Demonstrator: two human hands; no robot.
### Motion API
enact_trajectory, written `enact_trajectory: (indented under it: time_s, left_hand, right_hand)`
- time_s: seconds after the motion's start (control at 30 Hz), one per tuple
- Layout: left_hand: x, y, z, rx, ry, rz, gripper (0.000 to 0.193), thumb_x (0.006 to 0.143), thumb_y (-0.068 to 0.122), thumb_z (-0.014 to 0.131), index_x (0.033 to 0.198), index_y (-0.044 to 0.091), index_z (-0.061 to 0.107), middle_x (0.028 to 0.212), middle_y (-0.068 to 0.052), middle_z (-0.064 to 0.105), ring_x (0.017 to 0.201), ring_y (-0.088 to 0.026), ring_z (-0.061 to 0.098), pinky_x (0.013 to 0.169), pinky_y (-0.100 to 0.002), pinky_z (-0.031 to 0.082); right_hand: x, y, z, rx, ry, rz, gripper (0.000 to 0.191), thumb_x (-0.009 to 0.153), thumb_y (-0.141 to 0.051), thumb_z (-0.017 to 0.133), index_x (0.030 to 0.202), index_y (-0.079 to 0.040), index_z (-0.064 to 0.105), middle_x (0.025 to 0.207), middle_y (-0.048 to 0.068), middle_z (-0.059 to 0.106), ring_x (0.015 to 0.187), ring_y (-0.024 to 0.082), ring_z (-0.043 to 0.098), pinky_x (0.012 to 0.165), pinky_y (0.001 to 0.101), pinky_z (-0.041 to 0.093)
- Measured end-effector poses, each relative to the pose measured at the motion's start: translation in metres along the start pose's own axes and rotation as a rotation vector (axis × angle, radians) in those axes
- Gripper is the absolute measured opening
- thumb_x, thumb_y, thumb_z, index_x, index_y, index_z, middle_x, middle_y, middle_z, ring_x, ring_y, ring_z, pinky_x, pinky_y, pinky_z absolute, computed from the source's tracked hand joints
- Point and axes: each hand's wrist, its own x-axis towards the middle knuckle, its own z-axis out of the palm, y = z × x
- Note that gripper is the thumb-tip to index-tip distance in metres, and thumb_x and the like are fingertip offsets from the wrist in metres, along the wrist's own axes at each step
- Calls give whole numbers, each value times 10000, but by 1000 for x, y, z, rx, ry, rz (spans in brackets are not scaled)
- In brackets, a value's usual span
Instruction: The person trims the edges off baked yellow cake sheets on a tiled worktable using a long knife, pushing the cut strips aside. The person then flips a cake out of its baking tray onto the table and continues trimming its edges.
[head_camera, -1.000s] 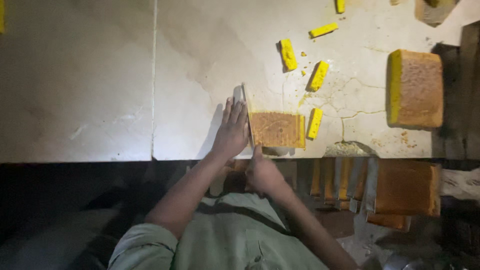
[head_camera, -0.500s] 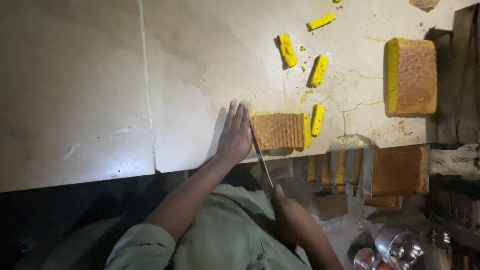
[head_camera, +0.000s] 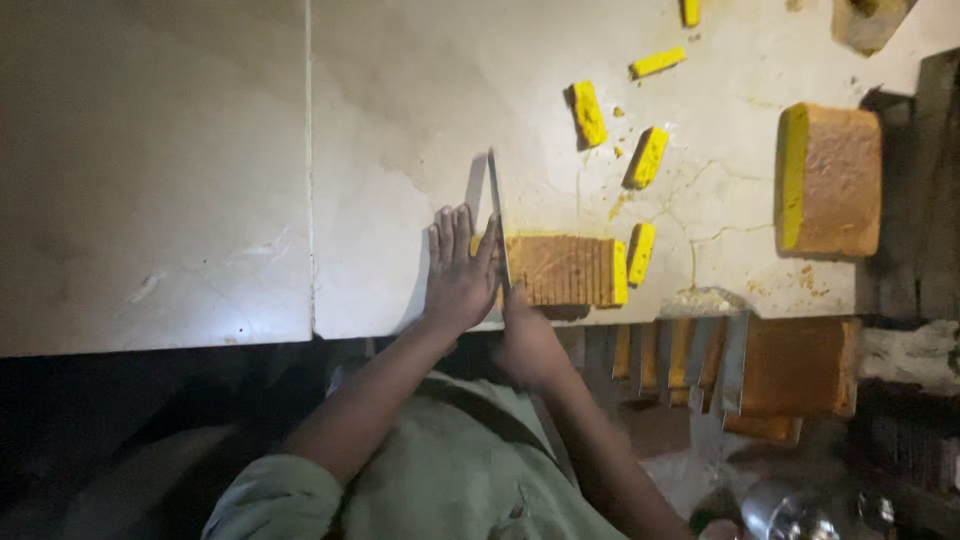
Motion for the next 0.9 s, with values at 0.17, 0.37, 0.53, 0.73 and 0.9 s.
enact_trajectory:
  time_s: [0.17,0.37,0.53,0.73,0.9]
  left_hand:
    - [2,-5,7,-25,-5,28,689,1021,276,536,1627,72,281,1644,-358,194,1544,-540,166,1222,-709,140]
    - [-2,-7,6,-10,32,44,722,1017,274,515,1645,72,222,1649,-350,204,1557,-510,171,1250,-676,130]
    - [0,-15,-3,-61,-131,33,724,996,273,499,1635,63,231,1631,-338,224,1539,-482,169,1225,-639,129]
    - [-6,-13,-5,24,-92,22,689,1016,303,487,1625,84,251,1650,-271,274,1561,-425,208,1252,-631,144]
    - [-5,-14,-1,27,-104,25,708,1008,299,484,1631,73,233,1645,-269,284,1555,-426,249,1246,-632,161]
  right_hand:
    - [-94,41,23,26,-274,236,707,823,-217,766,1339,0,333,878,271,714,841,470,696,735,507,541]
    - [-8,73,82,-116,-8,-46,711,844,-70,635,1427,116,273,918,314,696,877,493,681,748,535,550]
    - [45,33,33,-18,171,-184,671,733,-39,658,1314,123,362,901,284,717,872,469,705,761,517,561]
    - [-36,-3,19,-58,-78,76,601,870,-211,681,1310,51,365,905,300,703,901,462,696,779,532,552]
    - [-84,64,68,-110,-245,116,798,919,-228,644,1502,12,154,963,291,695,907,427,677,805,509,546]
